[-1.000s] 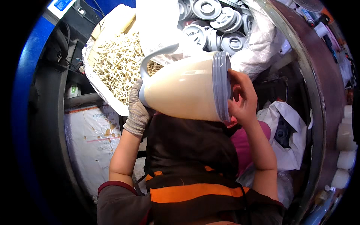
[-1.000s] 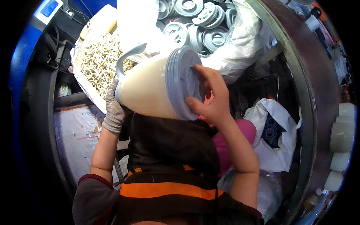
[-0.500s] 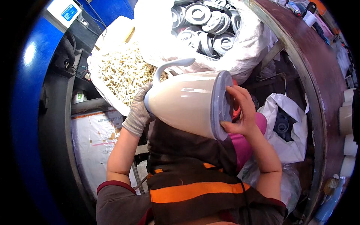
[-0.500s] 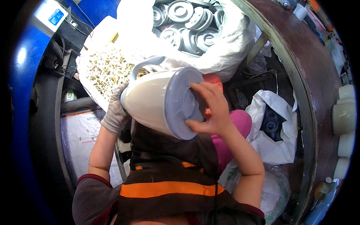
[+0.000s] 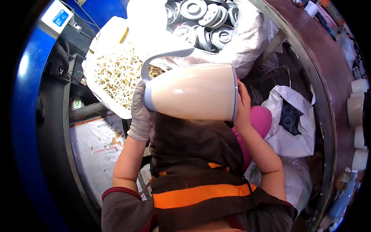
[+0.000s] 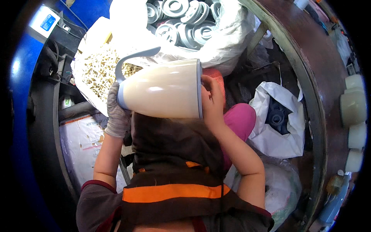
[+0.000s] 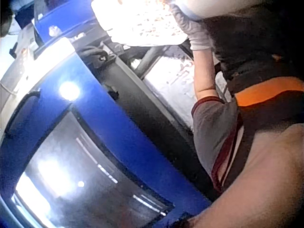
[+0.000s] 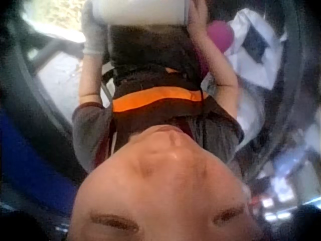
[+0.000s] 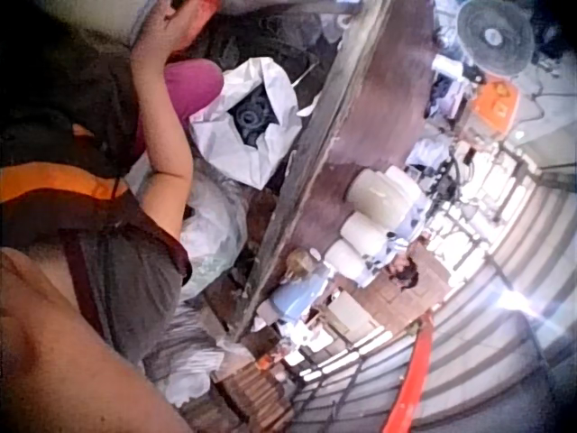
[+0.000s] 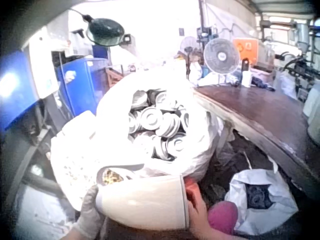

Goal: The person sits on the floor and assembles beige plastic pitchers by inserting a white plastic component into the body and securing a grey lid. The person repeatedly picks up a pitcher body, inserts the component, and screws on the lid before placing the finished unit on a nearby table.

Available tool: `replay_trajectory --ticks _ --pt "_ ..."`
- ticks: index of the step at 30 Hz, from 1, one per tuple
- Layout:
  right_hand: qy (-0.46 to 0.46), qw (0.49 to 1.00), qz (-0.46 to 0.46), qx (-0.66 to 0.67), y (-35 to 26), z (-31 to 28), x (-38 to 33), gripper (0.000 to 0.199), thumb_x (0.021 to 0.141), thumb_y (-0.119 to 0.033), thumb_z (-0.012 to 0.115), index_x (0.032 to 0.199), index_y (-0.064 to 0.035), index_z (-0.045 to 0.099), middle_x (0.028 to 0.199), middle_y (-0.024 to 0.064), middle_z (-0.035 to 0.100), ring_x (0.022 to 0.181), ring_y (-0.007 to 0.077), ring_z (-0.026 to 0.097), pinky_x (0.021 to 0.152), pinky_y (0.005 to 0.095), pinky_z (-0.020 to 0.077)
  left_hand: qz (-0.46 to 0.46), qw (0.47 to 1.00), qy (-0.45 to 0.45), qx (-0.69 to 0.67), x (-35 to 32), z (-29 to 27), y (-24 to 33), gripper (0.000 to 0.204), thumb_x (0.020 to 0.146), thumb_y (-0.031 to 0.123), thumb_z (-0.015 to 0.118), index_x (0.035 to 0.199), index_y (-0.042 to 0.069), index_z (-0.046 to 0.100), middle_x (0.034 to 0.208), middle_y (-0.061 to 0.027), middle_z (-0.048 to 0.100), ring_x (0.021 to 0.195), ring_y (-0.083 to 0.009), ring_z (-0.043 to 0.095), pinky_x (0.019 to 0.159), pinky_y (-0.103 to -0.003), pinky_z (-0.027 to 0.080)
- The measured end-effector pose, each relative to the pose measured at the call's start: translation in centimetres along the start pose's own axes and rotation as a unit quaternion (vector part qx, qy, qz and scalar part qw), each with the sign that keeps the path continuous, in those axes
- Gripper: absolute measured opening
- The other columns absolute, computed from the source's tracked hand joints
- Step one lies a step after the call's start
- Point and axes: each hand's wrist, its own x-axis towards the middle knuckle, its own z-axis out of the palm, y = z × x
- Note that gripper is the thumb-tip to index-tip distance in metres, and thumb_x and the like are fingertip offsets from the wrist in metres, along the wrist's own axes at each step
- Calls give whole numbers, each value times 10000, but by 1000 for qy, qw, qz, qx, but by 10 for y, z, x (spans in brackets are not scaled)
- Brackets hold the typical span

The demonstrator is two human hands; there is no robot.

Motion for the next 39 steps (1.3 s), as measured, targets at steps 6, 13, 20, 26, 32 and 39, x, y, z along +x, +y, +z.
replay_trajectory --ticks 6,13,20,26,32,39 --pt "29 995 -4 -92 -50 -40 16 337 893 -154 550 1211 -45 523 1102 84 543 956 158 537 819 289 443 154 931 -139 299 8 14 19 468 947 342 479 1255 -10 492 1138 -129 583 1113 -193 530 928 -333 451" --pt "-168 982 34 -75 -124 -37 -30 383 884 -293 587 1159 -34 523 984 73 564 898 140 544 791 310 445 109 887 -287 344 38 85 10 463 941 400 466 1089 -13 613 1274 -132 531 1154 -187 492 981 -331 373" --pt "269 903 -331 -50 -183 -117 11 454 943 -495 433 928 -43 482 629 33 464 472 65 377 411 204 277 18 891 -276 360 64 58 -43 313 912 320 511 1010 53 643 1009 -59 619 914 -145 584 768 -278 474" --pt "360 847 -373 -119 -177 -207 49 329 949 -375 493 944 -47 505 791 64 567 658 91 528 519 207 398 -349 820 -329 312 46 13 -123 271 873 305 583 960 59 654 905 -21 655 781 -117 602 708 -259 471" --pt "516 708 -166 -452 -166 -326 51 409 865 -283 576 1191 -40 532 1163 164 563 1081 303 543 913 425 410 -359 782 -356 364 34 2 -144 273 889 289 563 1004 49 627 956 -17 641 861 -118 598 745 -257 473" --pt "520 459 -255 -673 -193 -369 -118 451 844 -318 643 1166 -20 539 1213 173 537 1145 340 497 972 430 379 -366 805 -309 349 37 2 -140 248 875 272 568 979 56 630 932 -20 634 832 -114 599 738 -255 472"
